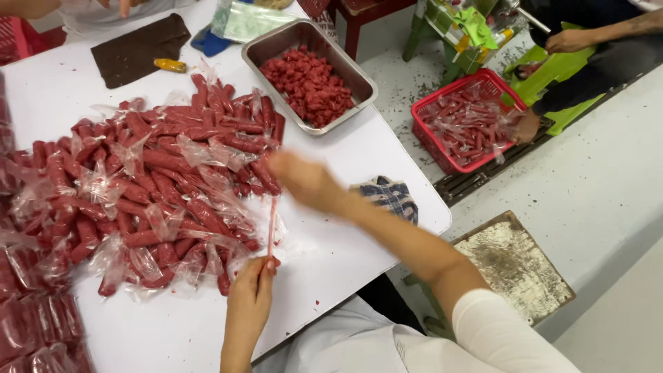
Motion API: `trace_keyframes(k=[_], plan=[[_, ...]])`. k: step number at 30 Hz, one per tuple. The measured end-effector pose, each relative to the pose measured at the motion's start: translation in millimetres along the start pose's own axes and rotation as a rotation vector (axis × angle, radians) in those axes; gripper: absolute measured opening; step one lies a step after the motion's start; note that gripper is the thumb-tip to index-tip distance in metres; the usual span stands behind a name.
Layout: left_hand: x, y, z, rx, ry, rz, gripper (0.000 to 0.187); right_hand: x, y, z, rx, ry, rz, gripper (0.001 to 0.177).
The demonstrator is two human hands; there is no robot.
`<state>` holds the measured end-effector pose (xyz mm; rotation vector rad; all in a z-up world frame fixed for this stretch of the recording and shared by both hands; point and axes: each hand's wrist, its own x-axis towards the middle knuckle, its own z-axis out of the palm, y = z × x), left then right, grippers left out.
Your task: The person repeatedly picks up individual sausages from a pile on a white table, places them into clear plastic bags, and ties the bags closed. The person then places the tied bags into a red basket below the table. The workspace includes stacks of pre-packaged sausages and a tray of ground meat.
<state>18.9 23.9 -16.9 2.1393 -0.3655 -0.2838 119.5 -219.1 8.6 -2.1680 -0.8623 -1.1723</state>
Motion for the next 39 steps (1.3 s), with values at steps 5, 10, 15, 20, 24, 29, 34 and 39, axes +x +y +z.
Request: trace_keyframes(k=[5,10,15,20,24,29,34,39], plan=[[16,-35,2,0.568,0.321,0.349,0.030,-49,-91,27,0.036,-0.694,0.183,0.035],[-30,-29,-2,0.721,0.288,0.334,0.027,-34,-93,-15,0.277,-0.937,0.167,0.017],[-45,-39,1,-1.006,-0.108,-0.097,0.016,-39,-102,-20,0.693,-0.926,0.309,0.029],[-8,-48,49,-1.314,0.351,-0.278,0.022,-125,-85,33,0.029,-0.657,0.015,0.012],[12,-61,46,-1.054,0.223,-0.138,0.029,-68,-97,2,0.431,-0.547,0.408,0.012],[41,-80,41,-0.654,0.220,0.036,0.029,-99,-59,26,0.702,-0.635,0.834,0.021],[42,-79,48,-0.009,0.300,0.241,0.015,-77,-87,31,0.571,-0.557,0.737,0.016],[40,-81,39,-0.141,0.298,0.377,0.012,-84,-95,32,0.754,-0.478,0.972,0.032]])
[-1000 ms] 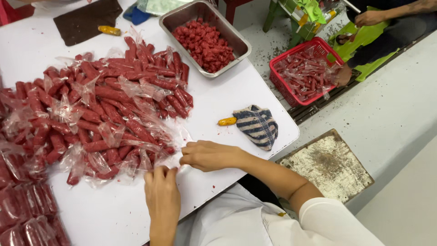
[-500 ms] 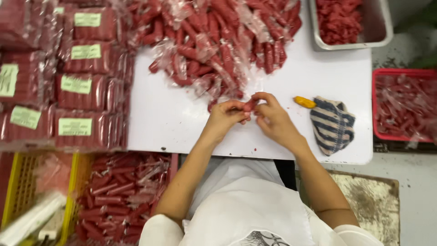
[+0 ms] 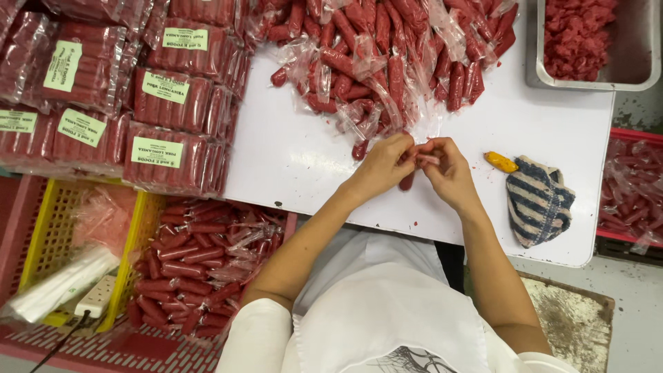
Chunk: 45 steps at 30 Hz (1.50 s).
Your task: The person repeatedly picks up individual sausages from a pile on a white table, places them into clear plastic bags, and ties the bags closed. The person then places the tied bags into a red basket below the table. The workspace includes stacks of pre-packaged sausages and a tray of ground meat.
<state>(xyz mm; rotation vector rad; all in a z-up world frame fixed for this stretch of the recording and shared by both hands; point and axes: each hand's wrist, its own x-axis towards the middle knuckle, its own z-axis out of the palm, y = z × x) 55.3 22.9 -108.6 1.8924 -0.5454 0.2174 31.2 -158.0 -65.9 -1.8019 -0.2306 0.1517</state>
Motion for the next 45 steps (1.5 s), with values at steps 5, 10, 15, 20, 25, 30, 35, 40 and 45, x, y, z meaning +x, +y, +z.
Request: trace_keyframes(k=[5,10,15,20,25,30,35,40,45], plan=[[-7,13,3,0.019,-0.013,-0.010,0.014,-3,7,-7,-0.075,-0.034,-0.071,0.023],[-8,29,26,-0.074,0.096,-0.025,0.012,-10,6,-25,0.003,-0.078,-0.088,0.015],[-1,48,40,0.008,0.169,0.093,0.013,-13,43,-44,-0.233,0.090,-0.201,0.020],[3,47,46,0.134,0.072,0.224,0.010,-19,48,-40,-0.320,0.171,-0.286,0.020],[14,78,36,0.034,0.001,0.266,0.014,-19,61,-17,0.317,0.341,0.061,0.008],[4,88,43,-0.074,0.189,-0.108,0.019,-18,12,-3,0.230,0.334,0.000,0.010],[-12,72,47,0.020,0.109,-0.084,0.017,-19,2,-1,0.055,0.475,-0.185,0.009],[-26,53,59,0.264,0.022,0.041,0.018,-14,2,-9,0.868,0.591,0.089,0.010],[-23,76,23,0.044,-0.059,-0.146,0.019,-2,-10,-19,0.710,0.293,-0.082,0.015]])
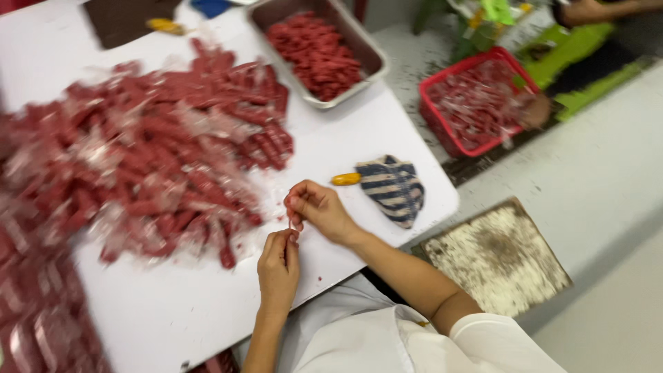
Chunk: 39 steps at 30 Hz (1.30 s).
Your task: The person repeatedly picks up individual sausages from a pile on a white table, places them into clear plastic bags, and ties the bags closed. The person then places the tied bags into a red basket below the table. The workspace includes stacks of pre-packaged sausages and a tray of ground meat.
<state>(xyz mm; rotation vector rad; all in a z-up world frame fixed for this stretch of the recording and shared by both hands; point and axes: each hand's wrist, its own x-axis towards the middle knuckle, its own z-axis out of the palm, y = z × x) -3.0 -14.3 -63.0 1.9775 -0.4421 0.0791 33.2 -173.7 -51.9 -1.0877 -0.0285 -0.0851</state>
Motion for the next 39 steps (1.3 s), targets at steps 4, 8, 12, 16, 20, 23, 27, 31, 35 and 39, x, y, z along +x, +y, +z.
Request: trace_keyframes(k=[4,8,12,16,20,23,27,31,35,39], plan=[[-38,7,-89,0.187,0.085,-0.017,0.016,78,23,-28,-0.487,-0.254,-0.027,0.022],[-103,28,-174,1.052,-0.183,-0.695,0.030,161,-13,20,-1.132,-0.120,-0.625,0.028],[-81,81,-197,1.180,-0.339,-0.918,0.046,206,0,76,-1.717,-0.073,-0.617,0.057],[-52,30,-155,0.790,-0.192,-0.419,0.035,236,61,47,-1.709,-0.108,-0.634,0.012],[11,34,-115,0.531,-0.083,0.026,0.028,182,85,-6,-1.646,-0.272,-0.863,0.012],[56,19,-87,0.436,0.064,0.298,0.037,115,84,-36,-1.857,-0.390,-0.661,0.005],[89,-2,-47,0.155,0.049,0.407,0.051,52,55,-65,-1.959,-0.578,-0.342,0.015],[102,-29,-9,-0.104,0.092,0.275,0.065,51,-19,-43,-1.981,-0.539,-0.402,0.021],[109,-39,-5,-0.267,0.057,0.188,0.063,82,-59,-12,-1.953,-0.550,-0.859,0.010],[115,-14,-31,-0.365,0.144,0.263,0.018,97,-97,34,-1.958,-0.620,-1.140,0.007]])
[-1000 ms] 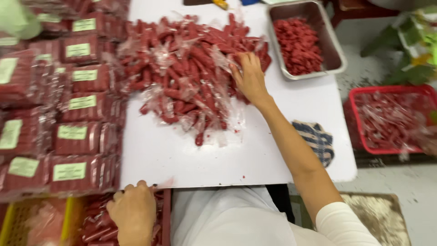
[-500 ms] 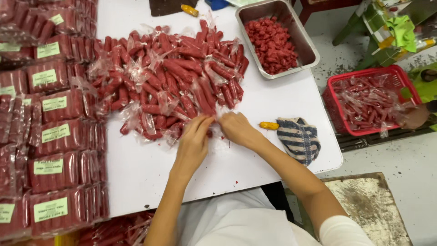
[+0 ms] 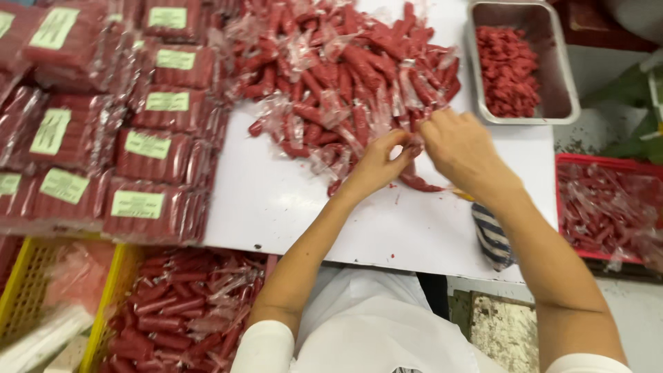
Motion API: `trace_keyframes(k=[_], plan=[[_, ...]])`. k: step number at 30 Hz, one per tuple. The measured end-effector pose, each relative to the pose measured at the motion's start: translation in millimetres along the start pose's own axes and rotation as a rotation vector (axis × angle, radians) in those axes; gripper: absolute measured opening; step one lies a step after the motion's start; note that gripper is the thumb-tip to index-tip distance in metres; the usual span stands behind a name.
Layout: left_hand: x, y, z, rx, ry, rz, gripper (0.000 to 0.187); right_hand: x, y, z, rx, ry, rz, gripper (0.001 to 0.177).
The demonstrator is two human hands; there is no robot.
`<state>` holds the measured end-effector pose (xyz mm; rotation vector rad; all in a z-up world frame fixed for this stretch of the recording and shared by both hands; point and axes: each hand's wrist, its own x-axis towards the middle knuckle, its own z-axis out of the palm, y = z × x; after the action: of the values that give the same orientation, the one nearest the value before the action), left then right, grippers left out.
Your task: The person repeatedly picks up individual sausages from a pile on a white table, places them into clear plastic bags, and ties the bags closed. The person then places the tied bags into a red basket below the table. The workspace includes stacks of pre-packaged sausages and a tray of ground meat.
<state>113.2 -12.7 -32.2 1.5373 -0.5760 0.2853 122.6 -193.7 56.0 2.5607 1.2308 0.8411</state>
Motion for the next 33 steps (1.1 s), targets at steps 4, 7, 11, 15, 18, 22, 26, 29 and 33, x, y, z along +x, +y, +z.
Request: trace_keyframes(k=[4,7,11,15,18,22,26,29,33], plan=[[-25,25,-13,-0.216,-0.117,-0.167,0.021,0,16,7,-0.080,0.111,-0.091,0.015],[-48,50,-6,-0.430,-0.314,-0.303,0.029,-24,21,35,0.013,0.173,-0.019,0.025],[-68,25,6,-0.660,-0.220,-0.576,0.031,-42,-7,8,0.103,0.032,0.233,0.014],[-41,16,10,-0.789,-0.234,-1.031,0.045,-52,-20,-56,0.309,-0.101,0.588,0.058],[-37,-23,38,-0.595,-0.225,-0.702,0.028,-54,-42,-75,0.498,-0.050,0.343,0.057],[-2,29,59,-0.204,-0.290,-0.470,0.024,-77,-32,-27,0.378,-0.310,0.394,0.055],[12,9,73,0.494,-0.403,-0.242,0.020,-118,0,48,-0.019,0.052,0.145,0.015],[22,-26,93,0.364,-0.394,-0.358,0.027,-130,31,69,0.137,0.081,0.067,0.023],[39,-11,115,-0.879,-0.235,-0.963,0.023,-131,71,68,0.445,0.090,0.007,0.020]])
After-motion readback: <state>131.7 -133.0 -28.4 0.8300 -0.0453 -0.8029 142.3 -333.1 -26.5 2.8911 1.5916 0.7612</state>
